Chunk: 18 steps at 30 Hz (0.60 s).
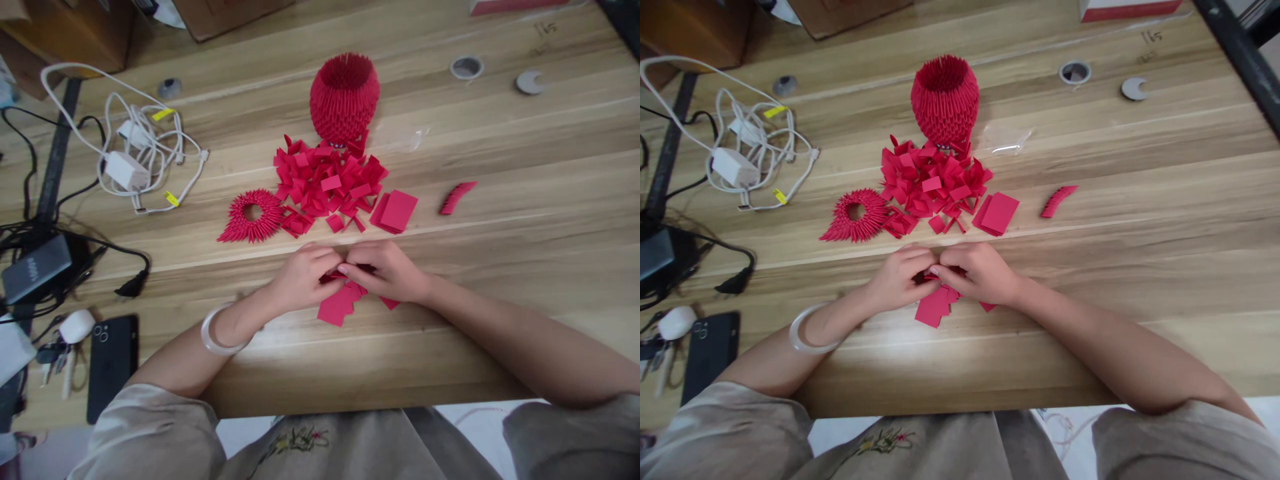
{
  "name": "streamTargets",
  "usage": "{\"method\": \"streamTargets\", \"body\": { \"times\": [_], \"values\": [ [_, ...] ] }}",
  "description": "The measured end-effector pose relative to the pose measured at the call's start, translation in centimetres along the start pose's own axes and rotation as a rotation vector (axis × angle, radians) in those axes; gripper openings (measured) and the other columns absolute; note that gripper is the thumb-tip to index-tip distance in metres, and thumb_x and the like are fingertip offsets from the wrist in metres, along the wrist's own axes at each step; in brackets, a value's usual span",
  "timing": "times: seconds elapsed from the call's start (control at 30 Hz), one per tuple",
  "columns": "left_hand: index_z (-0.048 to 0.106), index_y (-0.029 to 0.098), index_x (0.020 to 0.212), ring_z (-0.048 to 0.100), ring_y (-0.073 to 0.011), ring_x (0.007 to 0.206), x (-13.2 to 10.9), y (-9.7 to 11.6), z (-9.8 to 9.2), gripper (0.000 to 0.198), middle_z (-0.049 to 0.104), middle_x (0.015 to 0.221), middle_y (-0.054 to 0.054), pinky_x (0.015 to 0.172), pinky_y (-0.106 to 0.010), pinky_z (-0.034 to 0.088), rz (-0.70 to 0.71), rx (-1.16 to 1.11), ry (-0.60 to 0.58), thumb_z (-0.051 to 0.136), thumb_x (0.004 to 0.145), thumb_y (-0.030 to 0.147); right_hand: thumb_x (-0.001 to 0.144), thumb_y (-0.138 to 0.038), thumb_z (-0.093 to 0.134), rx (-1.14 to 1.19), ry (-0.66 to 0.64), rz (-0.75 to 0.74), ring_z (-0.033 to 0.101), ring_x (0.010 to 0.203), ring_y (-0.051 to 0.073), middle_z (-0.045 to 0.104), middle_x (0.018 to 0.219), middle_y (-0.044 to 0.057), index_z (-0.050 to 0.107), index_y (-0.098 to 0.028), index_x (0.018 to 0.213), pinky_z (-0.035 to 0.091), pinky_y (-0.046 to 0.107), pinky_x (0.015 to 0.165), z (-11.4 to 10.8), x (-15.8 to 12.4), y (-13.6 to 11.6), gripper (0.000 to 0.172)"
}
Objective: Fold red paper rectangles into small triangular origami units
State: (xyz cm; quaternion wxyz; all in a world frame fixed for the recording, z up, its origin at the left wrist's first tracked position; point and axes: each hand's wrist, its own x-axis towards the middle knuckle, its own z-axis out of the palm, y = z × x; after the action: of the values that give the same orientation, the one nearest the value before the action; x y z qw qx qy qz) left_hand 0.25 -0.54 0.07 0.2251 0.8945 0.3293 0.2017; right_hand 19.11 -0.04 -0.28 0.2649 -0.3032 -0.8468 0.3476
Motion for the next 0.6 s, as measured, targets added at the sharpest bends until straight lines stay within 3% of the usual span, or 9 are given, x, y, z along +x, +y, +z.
{"method": "streamTargets", "body": {
  "times": [0.6],
  "values": [
    [0.043,0.017,0.062,0.046,-0.0121,0.059,-0.01,0.01,0.03,0.021,0.050,0.061,0.001,0.060,-0.025,0.037,-0.020,0.020,-0.017,0.047,0.082,0.023,0.090,-0.025,0.045,0.007,0.001,-0.005,0.035,0.053,0.008,0.036,0.055,-0.003,0.039,-0.017,0.057,0.029,0.022,0.055,-0.08,0.08,-0.08,0.034]
  ]
}}
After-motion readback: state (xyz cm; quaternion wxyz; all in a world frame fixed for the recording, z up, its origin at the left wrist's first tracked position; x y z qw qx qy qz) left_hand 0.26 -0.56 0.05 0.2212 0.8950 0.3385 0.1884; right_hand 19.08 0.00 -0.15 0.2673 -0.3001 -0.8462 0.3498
